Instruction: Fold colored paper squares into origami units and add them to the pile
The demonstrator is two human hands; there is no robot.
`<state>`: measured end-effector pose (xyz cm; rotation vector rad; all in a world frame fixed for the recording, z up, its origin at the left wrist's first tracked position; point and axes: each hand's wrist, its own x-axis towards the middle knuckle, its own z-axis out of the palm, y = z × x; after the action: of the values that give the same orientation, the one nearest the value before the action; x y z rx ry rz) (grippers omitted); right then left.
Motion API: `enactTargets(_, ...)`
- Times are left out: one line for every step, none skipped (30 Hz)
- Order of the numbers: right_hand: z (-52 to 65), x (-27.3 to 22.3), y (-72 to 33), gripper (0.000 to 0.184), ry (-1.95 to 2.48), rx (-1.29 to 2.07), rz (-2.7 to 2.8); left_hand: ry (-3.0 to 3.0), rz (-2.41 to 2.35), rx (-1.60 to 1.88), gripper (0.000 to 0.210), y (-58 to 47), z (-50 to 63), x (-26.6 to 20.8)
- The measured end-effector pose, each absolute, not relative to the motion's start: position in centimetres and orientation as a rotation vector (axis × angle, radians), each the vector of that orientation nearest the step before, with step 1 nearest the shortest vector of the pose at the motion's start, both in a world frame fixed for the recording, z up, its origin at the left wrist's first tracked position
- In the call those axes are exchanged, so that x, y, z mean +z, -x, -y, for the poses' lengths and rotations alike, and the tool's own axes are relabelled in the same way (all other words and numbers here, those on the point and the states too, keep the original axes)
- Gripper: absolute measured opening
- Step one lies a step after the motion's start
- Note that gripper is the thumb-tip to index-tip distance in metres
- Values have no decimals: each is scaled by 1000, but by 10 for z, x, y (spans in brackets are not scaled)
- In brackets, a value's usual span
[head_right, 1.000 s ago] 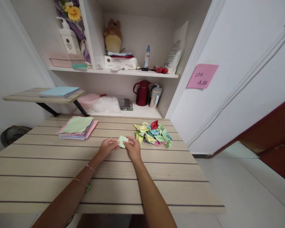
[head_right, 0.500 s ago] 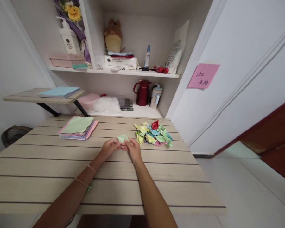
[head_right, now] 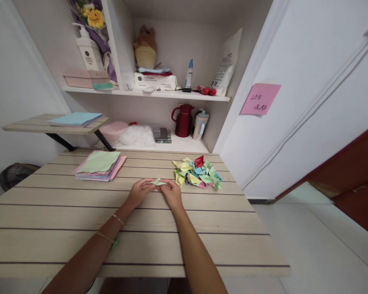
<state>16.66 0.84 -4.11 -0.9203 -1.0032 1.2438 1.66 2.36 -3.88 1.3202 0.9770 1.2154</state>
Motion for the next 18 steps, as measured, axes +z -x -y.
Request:
enactTargets(-8, -41, -166, 25, 915, 1266, 1017, -1324, -989, 1243, 34, -16, -25, -39)
enactTargets(-8, -42, -166, 25, 921, 1276, 1037, -1324, -1007, 1261, 30, -16, -26, -39)
enactTargets(-8, -42, -166, 26, 936, 1276, 1057, -1321, -1026, 1266, 27, -15, -27, -38)
enactTargets(-8, -42, -165, 26, 954, 1268, 1072, -1314, -1044, 1263, 24, -15, -27, -37)
enactTargets(-8, -42, -165, 26, 965, 1258, 1077, -1302, -1057, 1257, 21, -16, -27, -37)
enactTargets(-8, -42, -164, 27, 964, 1251, 1069, -1284, -1063, 1247, 20, -16, -27, -36)
enactTargets(-8, -42, -164, 28, 954, 1248, 1047, -1261, -1060, 1237, 20, -17, -26, -34)
enactTargets(-8, -42, -163, 29, 943, 1244, 1016, -1236, -1047, 1231, 21, -18, -24, -33)
enactTargets(-8, -42, -163, 31, 935, 1238, 980, -1211, -1027, 1226, 22, -19, -23, -32)
enactTargets(-8, -41, -163, 33, 931, 1231, 948, -1190, -1002, 1220, 26, -20, -22, -31)
enactTargets(-8, -41, -163, 35, 934, 1226, 926, -1177, -979, 1210, 30, -21, -21, -31)
enactTargets(-8, -41, -163, 35, 941, 1224, 918, -1171, -961, 1197, 36, -21, -20, -30)
enactTargets(-8, -41, -164, 33, 949, 1221, 921, -1170, -950, 1183, 43, -21, -20, -30)
enactTargets(-9, -41, -164, 32, 956, 1219, 932, -1171, -946, 1166, 48, -21, -20, -30)
enactTargets(-9, -41, -165, 30, 964, 1219, 946, -1171, -950, 1155, 50, -21, -20, -30)
enactTargets(-9, -41, -166, 29, 972, 1216, 959, -1171, -959, 1151, 50, -21, -20, -31)
enactTargets(-9, -41, -166, 28, 978, 1215, 973, -1169, -969, 1155, 47, -20, -21, -32)
enactTargets(-9, -41, -166, 28, 982, 1216, 987, -1166, -974, 1160, 44, -20, -22, -33)
